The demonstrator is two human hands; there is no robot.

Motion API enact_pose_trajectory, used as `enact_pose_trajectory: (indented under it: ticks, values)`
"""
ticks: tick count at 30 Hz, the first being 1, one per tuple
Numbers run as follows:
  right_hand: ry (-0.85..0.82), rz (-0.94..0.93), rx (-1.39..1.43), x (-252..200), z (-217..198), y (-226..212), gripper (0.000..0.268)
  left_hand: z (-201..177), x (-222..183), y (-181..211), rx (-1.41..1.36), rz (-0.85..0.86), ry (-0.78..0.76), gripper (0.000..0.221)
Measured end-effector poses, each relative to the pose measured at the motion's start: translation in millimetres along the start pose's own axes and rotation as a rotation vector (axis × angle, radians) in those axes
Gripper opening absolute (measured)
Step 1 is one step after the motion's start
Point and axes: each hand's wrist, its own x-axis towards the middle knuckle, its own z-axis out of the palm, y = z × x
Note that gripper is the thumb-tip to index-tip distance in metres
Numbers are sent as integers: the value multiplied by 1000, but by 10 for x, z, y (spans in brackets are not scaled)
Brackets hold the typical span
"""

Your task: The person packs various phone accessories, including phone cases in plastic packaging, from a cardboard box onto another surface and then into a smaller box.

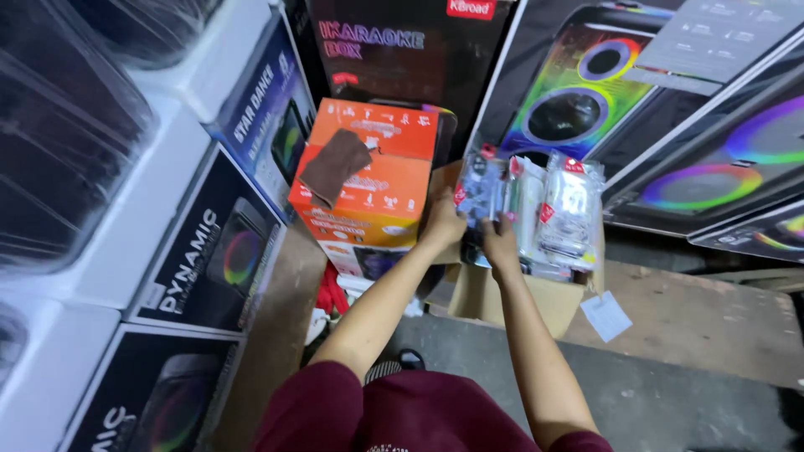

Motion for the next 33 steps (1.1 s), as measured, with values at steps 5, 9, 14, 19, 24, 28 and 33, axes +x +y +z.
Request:
enact_pose_trajectory:
  ticks: [5,9,14,19,24,28,33]
  values:
    - [17,-41,411,-302,369,-799,62,-912,47,187,-758,-123,-150,42]
    - [-87,-82,453,-290,937,-1248,60,-2130,537,-330,500,463,313,39]
    - [-139,-3,280,150,1580,-737,64,-2558,404,-666,697,296,11,57]
    - [-172,92,354,45,1512,-827,71,-2502,227,-267,415,252,168,58]
    - [-154,66,284,216,1635,-628,37,-1763,268,-24,693,427,-194,48]
    - [-177,124,323,22,1437,-896,34,-1538,1197,-153,811,462,-196,46]
    - [-127,129,387,31,1571,-871,32,-1788,887,-88,725,192,73,52]
